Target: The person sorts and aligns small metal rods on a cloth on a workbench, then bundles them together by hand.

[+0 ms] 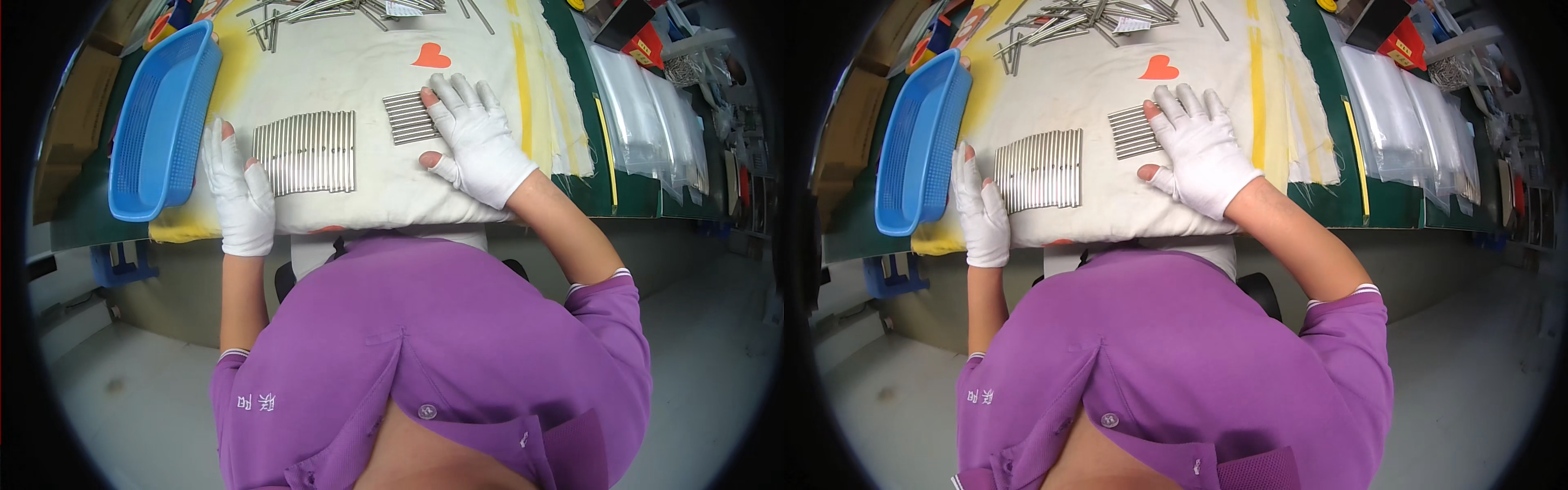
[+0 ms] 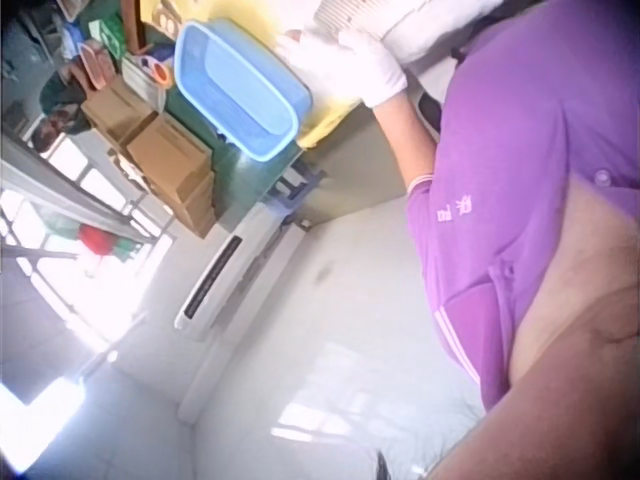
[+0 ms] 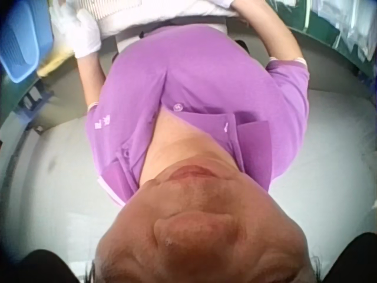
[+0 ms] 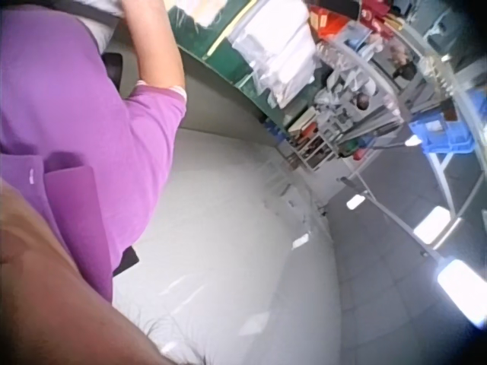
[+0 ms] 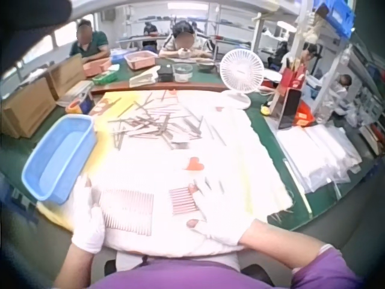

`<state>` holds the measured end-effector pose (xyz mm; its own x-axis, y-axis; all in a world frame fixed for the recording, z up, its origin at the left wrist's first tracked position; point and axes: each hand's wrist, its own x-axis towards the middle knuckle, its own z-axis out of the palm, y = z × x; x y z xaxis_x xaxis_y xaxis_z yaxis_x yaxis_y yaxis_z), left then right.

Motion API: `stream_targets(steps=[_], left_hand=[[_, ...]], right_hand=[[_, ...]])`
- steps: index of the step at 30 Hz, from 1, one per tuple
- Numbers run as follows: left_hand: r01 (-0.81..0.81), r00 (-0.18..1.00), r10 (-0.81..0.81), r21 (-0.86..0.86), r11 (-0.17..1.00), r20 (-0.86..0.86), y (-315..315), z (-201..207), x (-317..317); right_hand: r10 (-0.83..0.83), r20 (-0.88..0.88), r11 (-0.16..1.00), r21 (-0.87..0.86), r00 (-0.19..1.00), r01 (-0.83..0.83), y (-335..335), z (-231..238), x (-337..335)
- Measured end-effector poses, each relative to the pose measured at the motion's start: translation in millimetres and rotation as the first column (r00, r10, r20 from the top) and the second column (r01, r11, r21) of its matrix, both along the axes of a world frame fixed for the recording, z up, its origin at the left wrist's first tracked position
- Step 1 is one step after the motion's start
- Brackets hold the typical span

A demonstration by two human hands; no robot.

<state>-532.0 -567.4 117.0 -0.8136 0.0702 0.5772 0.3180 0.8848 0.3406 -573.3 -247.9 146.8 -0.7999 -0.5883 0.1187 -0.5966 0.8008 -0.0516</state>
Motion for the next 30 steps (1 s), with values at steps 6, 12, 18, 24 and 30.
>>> stream_targets(steps=[6, 12, 18, 24, 30], left_hand=[[0.035, 0.999, -0.033, 0.086, 0.996, -0.031, 3, -3, 4], [0.017, 1.0, -0.015, 0.12, 0.993, -0.016, 5, -3, 5], [-0.022, 1.0, 0.023, 0.082, 0.996, -0.001, 7, -1, 5], [0.001, 1.0, 0.0, 0.118, 0.993, -0.007, 6, -3, 4], [0.002, 1.0, 0.0, 0.109, 0.994, -0.015, 5, -4, 4]], right_hand=[[-0.014, -0.05, 0.999, 0.034, 0.999, 0.015, -9, -6, -35], [-0.041, -0.055, 0.999, 0.012, 0.998, 0.041, -15, -14, -68], [-0.026, -0.158, 0.999, 0.024, 0.987, 0.03, -18, -20, -91], [-0.007, -0.124, 1.0, 0.024, 0.992, 0.01, -14, -21, -80], [0.071, -0.058, 0.997, 0.031, 0.996, -0.069, -6, -3, -38]])
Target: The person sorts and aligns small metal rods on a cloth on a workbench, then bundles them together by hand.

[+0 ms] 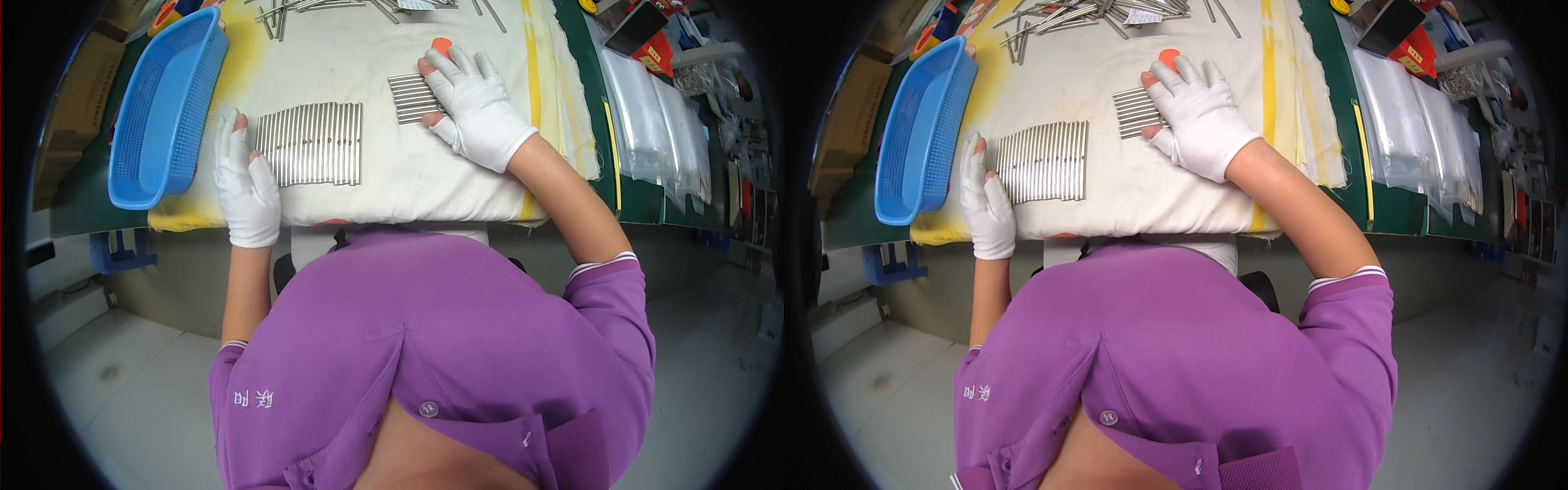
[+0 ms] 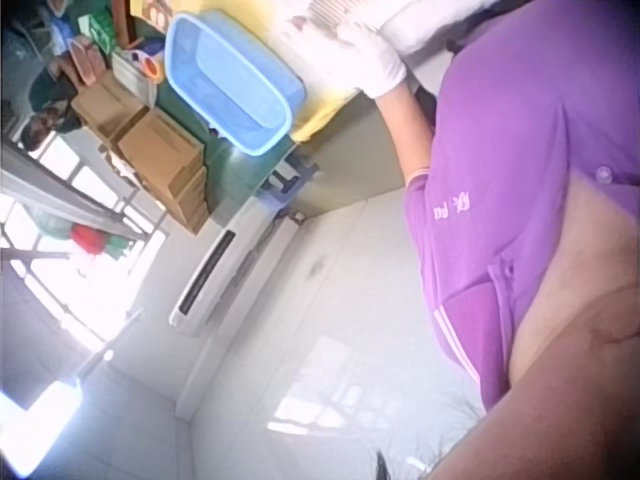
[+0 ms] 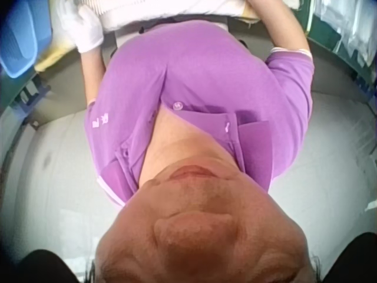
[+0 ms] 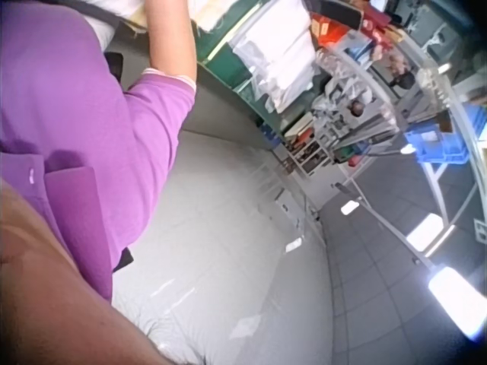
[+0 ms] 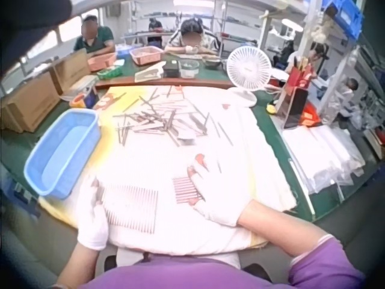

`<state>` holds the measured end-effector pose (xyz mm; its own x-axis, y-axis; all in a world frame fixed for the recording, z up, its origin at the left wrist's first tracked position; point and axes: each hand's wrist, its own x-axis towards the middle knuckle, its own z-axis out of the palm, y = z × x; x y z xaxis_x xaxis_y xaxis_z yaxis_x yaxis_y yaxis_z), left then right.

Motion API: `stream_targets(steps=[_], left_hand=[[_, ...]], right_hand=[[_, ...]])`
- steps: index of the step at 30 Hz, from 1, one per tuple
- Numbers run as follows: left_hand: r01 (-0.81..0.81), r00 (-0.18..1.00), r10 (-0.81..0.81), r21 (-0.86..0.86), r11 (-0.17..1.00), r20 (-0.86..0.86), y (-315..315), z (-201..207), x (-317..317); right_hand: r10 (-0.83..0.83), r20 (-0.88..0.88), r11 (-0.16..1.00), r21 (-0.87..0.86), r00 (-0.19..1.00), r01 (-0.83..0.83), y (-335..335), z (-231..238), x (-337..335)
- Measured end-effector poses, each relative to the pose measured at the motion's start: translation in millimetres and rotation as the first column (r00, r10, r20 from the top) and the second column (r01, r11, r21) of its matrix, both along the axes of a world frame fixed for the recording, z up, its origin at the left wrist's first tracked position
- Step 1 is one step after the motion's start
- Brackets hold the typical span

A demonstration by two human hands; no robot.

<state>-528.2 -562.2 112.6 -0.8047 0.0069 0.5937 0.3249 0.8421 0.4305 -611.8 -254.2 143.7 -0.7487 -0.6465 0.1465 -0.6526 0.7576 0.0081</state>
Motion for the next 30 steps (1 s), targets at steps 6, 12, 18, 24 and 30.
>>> stream_targets(steps=[6, 12, 18, 24, 30], left_hand=[[0.016, 1.0, -0.016, 0.017, 1.0, -0.011, 0, 0, 0], [0.018, 1.0, -0.019, 0.104, 0.994, 0.007, 1, -2, 1], [0.01, 1.0, -0.011, 0.11, 0.994, 0.012, 1, -4, 0], [-0.006, 1.0, 0.004, 0.098, 0.995, 0.029, 1, -3, 1], [-0.001, 1.0, 0.0, 0.08, 0.997, 0.016, 0, -3, 0]], right_hand=[[0.1, 0.147, 0.989, -0.121, 0.984, -0.082, 10, 25, 19], [0.112, 0.299, 0.967, -0.254, 0.948, -0.034, 4, 29, 10], [0.217, 0.435, 0.945, -0.319, 0.874, -0.075, 8, 33, 8], [0.466, 0.38, 0.871, -0.357, 0.799, -0.338, 10, 28, 2], [0.696, 0.178, 0.711, -0.312, 0.696, -0.631, -11, 21, -15]])
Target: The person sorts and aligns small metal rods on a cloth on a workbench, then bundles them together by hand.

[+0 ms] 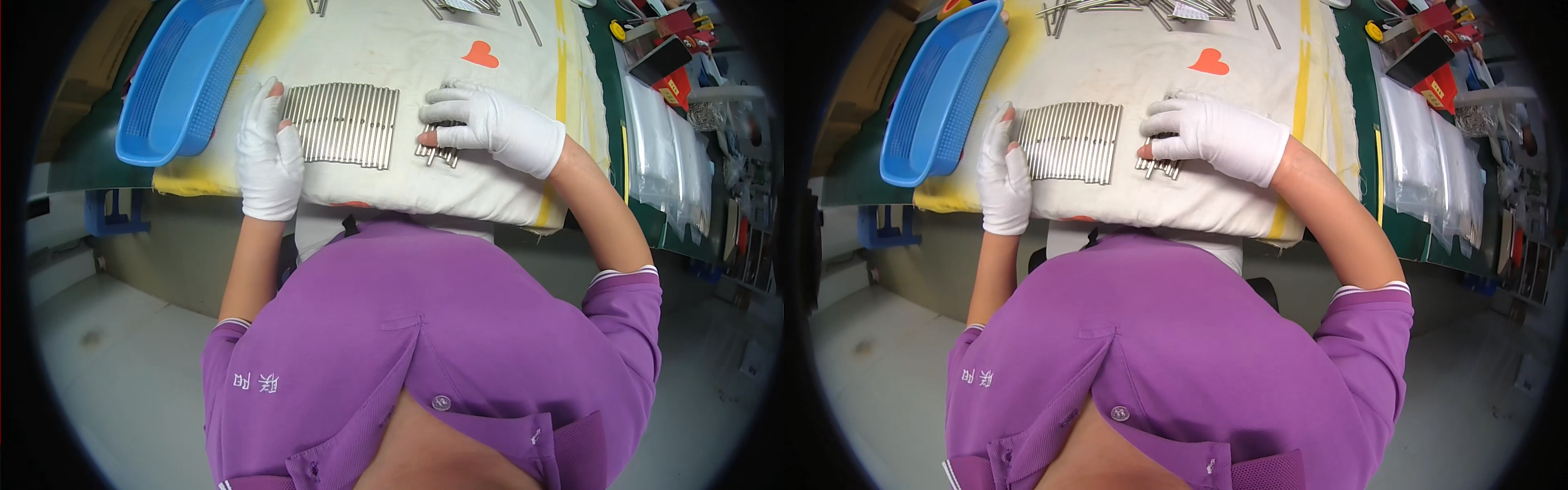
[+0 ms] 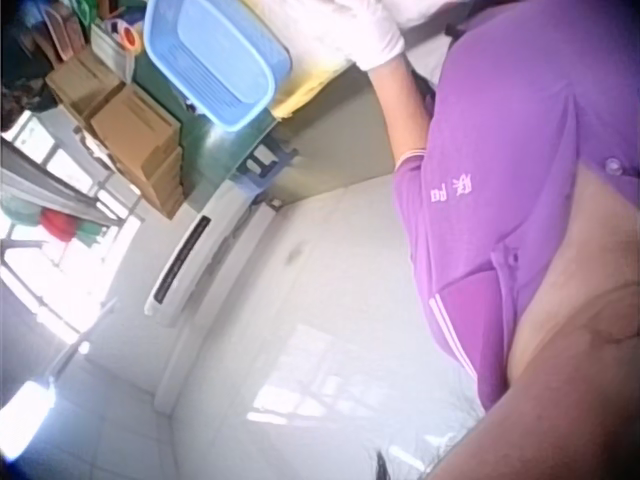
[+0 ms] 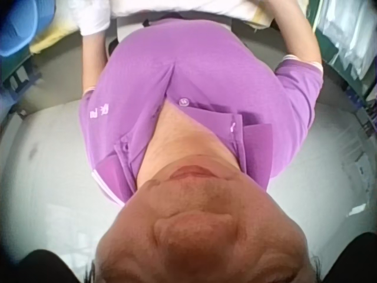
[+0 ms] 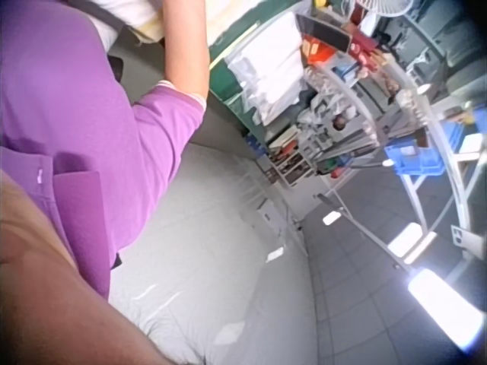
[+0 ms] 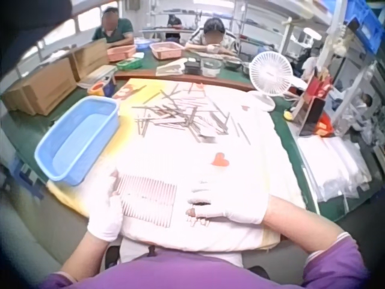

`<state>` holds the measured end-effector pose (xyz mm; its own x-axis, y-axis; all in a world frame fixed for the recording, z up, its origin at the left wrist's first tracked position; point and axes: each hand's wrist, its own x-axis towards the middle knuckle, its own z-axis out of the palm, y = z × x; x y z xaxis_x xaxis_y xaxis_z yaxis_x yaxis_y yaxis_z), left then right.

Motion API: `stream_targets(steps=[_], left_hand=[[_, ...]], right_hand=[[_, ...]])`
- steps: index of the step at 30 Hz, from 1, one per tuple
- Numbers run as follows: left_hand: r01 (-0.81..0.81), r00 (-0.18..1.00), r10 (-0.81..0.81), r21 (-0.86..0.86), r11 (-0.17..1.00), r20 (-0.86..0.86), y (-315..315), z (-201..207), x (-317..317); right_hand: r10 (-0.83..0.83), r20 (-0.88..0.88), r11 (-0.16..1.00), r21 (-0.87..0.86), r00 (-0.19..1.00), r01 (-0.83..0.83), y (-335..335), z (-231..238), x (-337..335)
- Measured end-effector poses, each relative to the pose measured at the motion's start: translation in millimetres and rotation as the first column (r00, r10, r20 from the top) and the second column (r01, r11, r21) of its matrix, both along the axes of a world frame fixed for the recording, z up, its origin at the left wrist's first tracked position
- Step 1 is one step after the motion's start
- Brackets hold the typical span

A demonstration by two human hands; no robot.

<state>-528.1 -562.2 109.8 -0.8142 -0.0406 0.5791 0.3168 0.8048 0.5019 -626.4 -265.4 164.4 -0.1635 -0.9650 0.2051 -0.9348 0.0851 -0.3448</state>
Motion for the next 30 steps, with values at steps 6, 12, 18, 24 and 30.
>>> stream_targets(steps=[6, 12, 18, 24, 30], left_hand=[[-0.01, 1.0, 0.01, 0.0, 1.0, 0.005, 1, 0, 0], [-0.007, 1.0, 0.007, 0.005, 1.0, 0.024, 2, 3, -2], [-0.029, 0.999, 0.029, -0.003, 1.0, 0.031, 3, 3, -1], [-0.022, 1.0, 0.022, -0.015, 1.0, 0.0, 5, 4, 0], [-0.011, 1.0, 0.012, -0.017, 1.0, 0.011, 1, 1, -2]], right_hand=[[0.072, -0.02, 0.99, -0.124, 0.997, -0.074, -15, -12, -11], [-0.283, 0.156, 0.932, -0.189, 0.946, 0.31, -17, -4, -11], [-0.235, -0.204, 0.97, 0.013, 0.95, 0.242, -20, -21, 5], [-0.245, -0.148, 0.965, 0.062, 0.958, 0.256, -3, -11, 12], [-0.28, -0.06, 0.959, -0.067, 0.958, 0.276, -33, -14, 21]])
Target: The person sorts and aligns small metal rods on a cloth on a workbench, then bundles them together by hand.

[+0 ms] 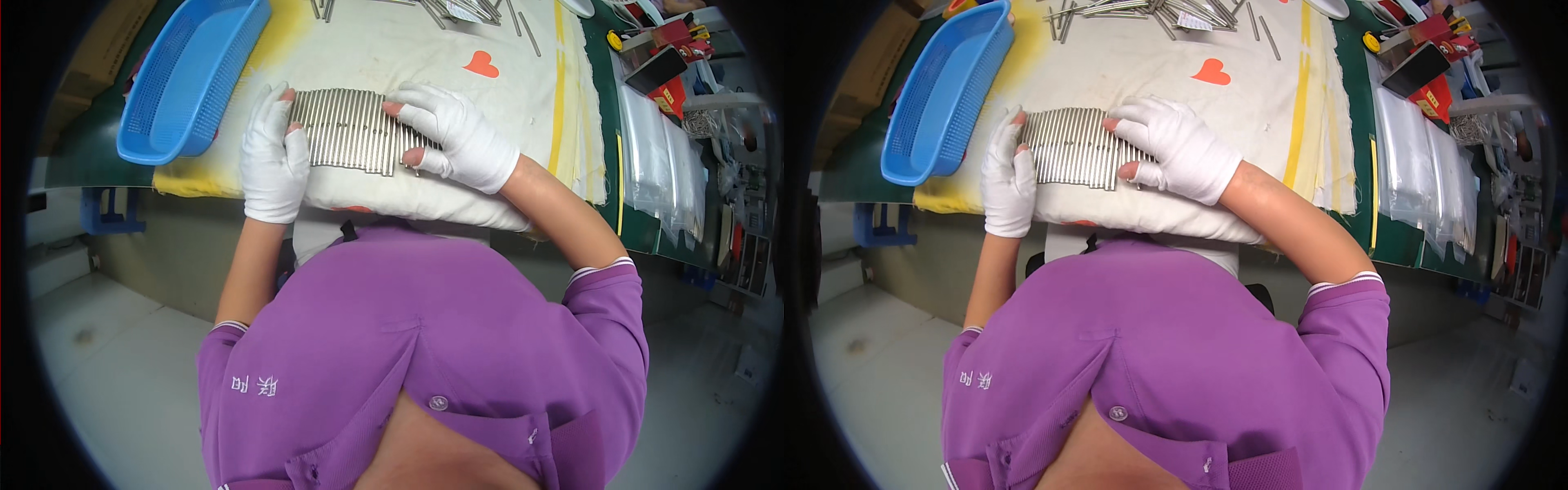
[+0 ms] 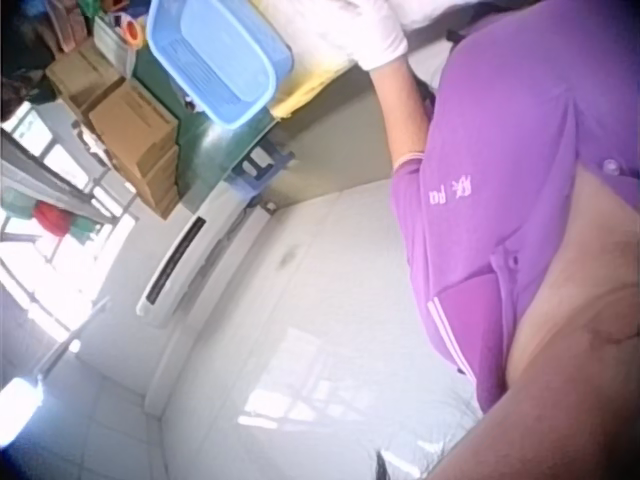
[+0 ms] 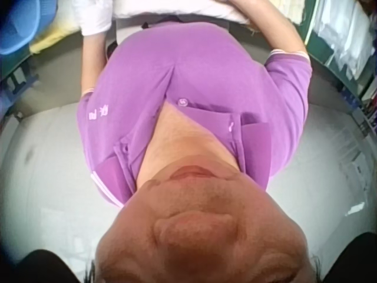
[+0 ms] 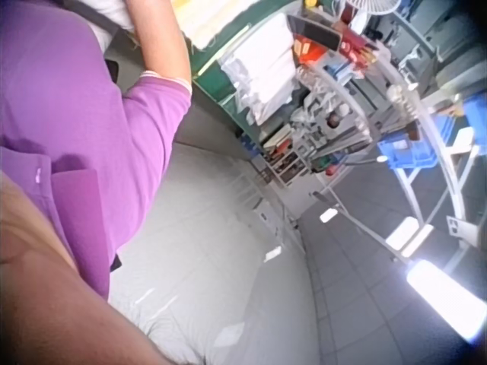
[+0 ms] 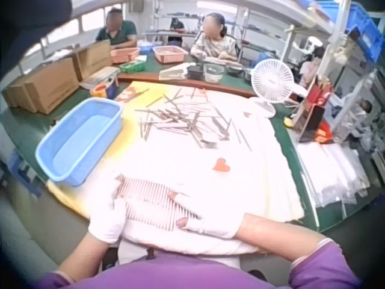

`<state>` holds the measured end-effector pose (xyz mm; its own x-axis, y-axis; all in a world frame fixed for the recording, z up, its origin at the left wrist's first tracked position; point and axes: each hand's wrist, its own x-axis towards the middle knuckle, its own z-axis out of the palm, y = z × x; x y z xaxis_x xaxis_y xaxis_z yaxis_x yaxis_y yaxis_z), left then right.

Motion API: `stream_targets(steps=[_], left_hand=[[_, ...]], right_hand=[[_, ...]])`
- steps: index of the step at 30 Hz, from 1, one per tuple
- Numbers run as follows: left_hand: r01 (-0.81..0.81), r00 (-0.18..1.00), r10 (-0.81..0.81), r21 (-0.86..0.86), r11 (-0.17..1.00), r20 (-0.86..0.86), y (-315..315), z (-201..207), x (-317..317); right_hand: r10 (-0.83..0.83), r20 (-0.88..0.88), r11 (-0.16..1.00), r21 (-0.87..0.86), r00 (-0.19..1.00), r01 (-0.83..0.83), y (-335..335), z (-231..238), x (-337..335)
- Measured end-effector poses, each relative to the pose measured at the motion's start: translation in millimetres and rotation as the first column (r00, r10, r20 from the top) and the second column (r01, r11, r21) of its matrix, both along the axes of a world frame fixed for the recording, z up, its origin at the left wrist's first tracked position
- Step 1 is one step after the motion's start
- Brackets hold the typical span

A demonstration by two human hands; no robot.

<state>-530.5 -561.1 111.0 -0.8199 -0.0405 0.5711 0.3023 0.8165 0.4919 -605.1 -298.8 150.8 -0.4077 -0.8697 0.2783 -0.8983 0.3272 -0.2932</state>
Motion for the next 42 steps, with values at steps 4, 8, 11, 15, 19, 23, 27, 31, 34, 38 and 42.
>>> stream_targets(steps=[4, 8, 11, 15, 19, 23, 27, 31, 34, 38, 42], left_hand=[[0.007, 1.0, -0.007, -0.008, 1.0, -0.004, 2, 3, 0], [0.061, 0.998, -0.061, -0.084, 0.995, 0.003, 12, 13, 4], [0.171, 0.984, -0.161, -0.158, 0.972, 0.077, 41, 26, 10], [0.315, 0.937, -0.278, -0.168, 0.934, 0.21, 74, 31, 4], [0.33, 0.943, -0.314, -0.169, 0.929, 0.115, 80, 25, -7], [0.295, 0.949, -0.271, -0.151, 0.943, 0.164, 70, 21, -2], [0.202, 0.973, -0.163, -0.267, 0.942, 0.163, 45, 28, 9], [0.137, 0.984, -0.106, -0.231, 0.963, 0.14, 8, 24, 18], [0.257, 0.965, -0.234, -0.264, 0.93, 0.115, -10, 26, 27], [0.363, 0.927, -0.326, -0.234, 0.902, 0.185, 0, 31, 37], [0.309, 0.947, -0.285, -0.173, 0.935, 0.15, -17, 17, 42]], right_hand=[[-0.042, 0.633, 0.906, -0.303, 0.773, 0.297, -2, 0, -26], [0.197, 0.89, 0.876, -0.348, 0.411, 0.334, -5, -4, -53], [0.237, 0.919, 0.918, -0.318, 0.315, 0.236, -11, -9, -52], [0.294, 0.929, 0.888, -0.353, 0.225, 0.296, -8, -6, -39], [0.349, 0.927, 0.856, -0.375, 0.138, 0.355, -8, -4, -36], [0.433, 0.9, 0.826, -0.419, 0.052, 0.377, -6, -15, -45], [0.214, 0.811, 0.871, -0.411, 0.544, 0.27, 1, -6, -41], [0.149, 0.154, 0.982, -0.141, 0.977, -0.128, 0, 16, -13], [0.187, 0.075, 0.978, 0.078, 0.98, -0.192, 3, 15, 19], [0.169, 0.11, 0.97, 0.158, 0.979, -0.185, 4, 7, 29], [0.18, 0.151, 0.968, 0.148, 0.972, -0.202, -19, 4, 30]])
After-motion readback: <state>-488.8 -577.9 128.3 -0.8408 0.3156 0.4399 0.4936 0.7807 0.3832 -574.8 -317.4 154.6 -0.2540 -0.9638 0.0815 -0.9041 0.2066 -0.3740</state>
